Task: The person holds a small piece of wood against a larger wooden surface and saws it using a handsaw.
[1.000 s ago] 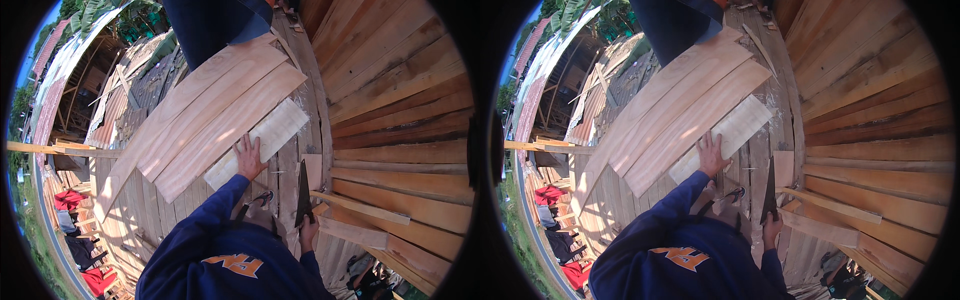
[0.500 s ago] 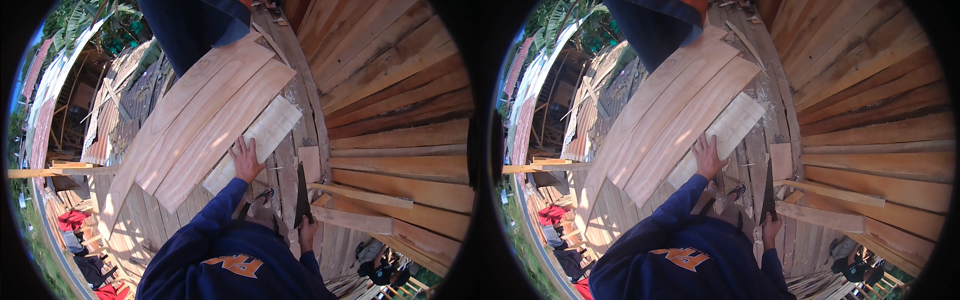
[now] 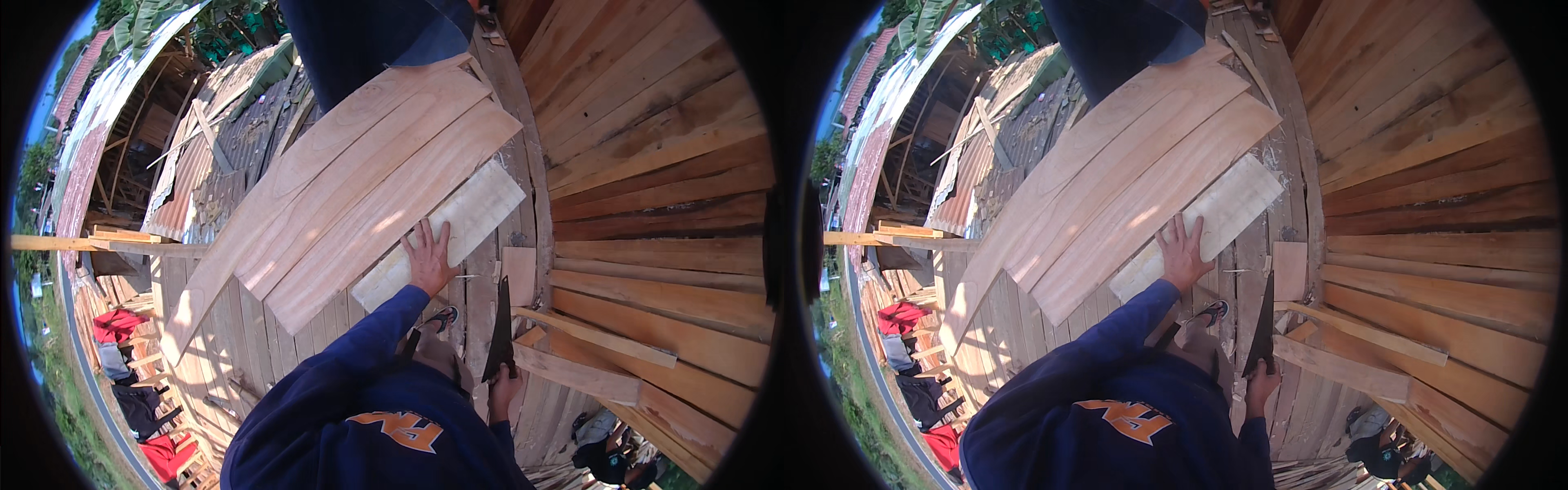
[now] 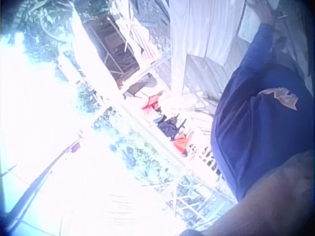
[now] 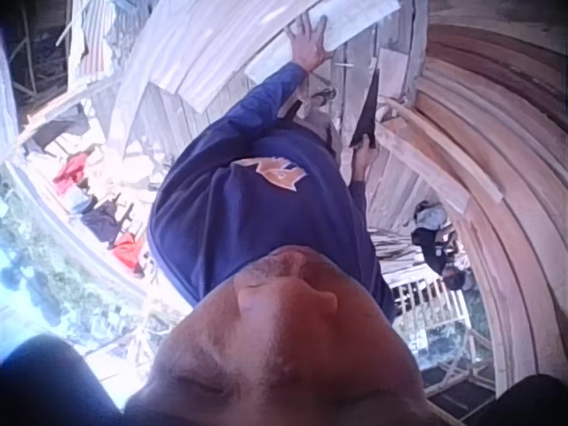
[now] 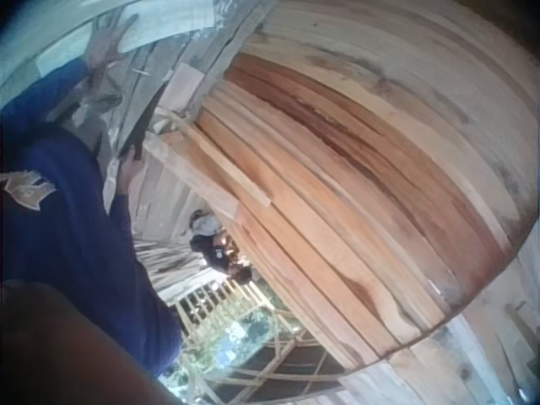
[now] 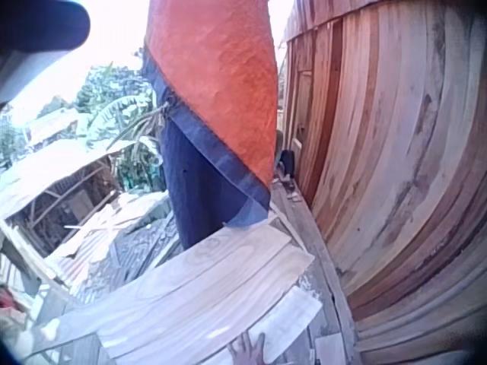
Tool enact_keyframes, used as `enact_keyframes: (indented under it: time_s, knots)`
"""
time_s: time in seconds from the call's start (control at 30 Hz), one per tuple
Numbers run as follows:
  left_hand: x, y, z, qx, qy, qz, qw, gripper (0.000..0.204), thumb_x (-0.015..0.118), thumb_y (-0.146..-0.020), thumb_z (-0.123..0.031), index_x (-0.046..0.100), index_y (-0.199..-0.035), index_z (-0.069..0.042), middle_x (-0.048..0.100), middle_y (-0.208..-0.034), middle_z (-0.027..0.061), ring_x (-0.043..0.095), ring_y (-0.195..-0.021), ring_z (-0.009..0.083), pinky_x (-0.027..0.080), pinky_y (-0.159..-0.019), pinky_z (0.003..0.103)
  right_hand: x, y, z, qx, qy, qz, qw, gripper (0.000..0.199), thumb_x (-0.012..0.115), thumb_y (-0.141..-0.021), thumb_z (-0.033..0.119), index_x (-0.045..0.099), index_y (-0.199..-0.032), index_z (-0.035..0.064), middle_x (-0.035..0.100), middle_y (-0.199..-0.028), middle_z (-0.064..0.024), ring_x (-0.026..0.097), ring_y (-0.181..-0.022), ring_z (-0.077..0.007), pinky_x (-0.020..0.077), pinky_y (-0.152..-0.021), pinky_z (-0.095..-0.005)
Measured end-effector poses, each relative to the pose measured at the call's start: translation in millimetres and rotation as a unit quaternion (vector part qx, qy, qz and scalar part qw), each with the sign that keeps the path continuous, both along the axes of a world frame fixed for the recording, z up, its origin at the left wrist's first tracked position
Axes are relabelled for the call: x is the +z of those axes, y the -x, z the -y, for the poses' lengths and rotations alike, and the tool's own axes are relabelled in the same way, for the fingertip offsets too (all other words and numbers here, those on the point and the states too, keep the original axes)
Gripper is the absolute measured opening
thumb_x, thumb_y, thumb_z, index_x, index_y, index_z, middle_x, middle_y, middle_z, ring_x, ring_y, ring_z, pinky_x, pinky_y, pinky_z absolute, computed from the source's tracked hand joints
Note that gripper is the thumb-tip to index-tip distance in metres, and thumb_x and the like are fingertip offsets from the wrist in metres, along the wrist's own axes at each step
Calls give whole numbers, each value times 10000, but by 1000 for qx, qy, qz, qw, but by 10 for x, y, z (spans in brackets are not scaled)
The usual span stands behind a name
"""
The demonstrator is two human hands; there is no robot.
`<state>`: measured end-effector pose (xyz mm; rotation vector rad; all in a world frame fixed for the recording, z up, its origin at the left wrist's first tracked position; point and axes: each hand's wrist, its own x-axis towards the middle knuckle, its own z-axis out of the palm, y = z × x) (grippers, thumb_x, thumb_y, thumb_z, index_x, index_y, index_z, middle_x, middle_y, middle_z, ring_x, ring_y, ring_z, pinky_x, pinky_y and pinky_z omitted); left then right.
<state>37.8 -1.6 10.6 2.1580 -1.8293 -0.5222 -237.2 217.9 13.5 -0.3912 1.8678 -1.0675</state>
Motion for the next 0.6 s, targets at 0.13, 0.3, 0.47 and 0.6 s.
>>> enact_keyframes:
  time_s: [0.13, 0.3, 0.47, 0.6]
  knots:
    - [43, 27, 21, -41, -24, 4, 999, 1121, 865, -590, -458, 321, -1501, -96, 225, -1532, 326, 218, -1435, 474, 187, -1073, 730, -215, -71, -148, -17, -21, 46, 999, 80, 574, -924, 62, 501, -948, 38, 487, -624, -1, 418, -443, -78, 338, -408, -253]
    - [13, -8, -72, -30, -3, -15, 999, 1133, 856, -607, -491, 304, -1515, -97, 195, -1547, 322, 198, -1445, 467, 190, -1076, 730, -229, 43, -68, 72, -46, 9, 996, 82, 575, -930, 82, 505, -932, 41, 485, -618, -3, 427, -457, -85, 330, -412, -256]
    - [66, 9, -79, -24, -2, -16, 1000, 1126, 853, -617, -503, 308, -1513, -95, 184, -1553, 321, 186, -1455, 458, 183, -1078, 732, -303, 150, 116, 100, -25, 31, 994, 77, 574, -935, 84, 512, -939, 39, 489, -623, 4, 431, -465, -81, 336, -421, -251]
    - [75, 39, -13, -34, -20, -25, 999, 1129, 853, -611, -512, 312, -1510, -98, 186, -1554, 325, 175, -1461, 459, 178, -1078, 731, -312, 148, 219, 121, 15, 52, 991, 55, 564, -940, 79, 523, -941, 42, 491, -619, 10, 434, -464, -77, 346, -424, -251]
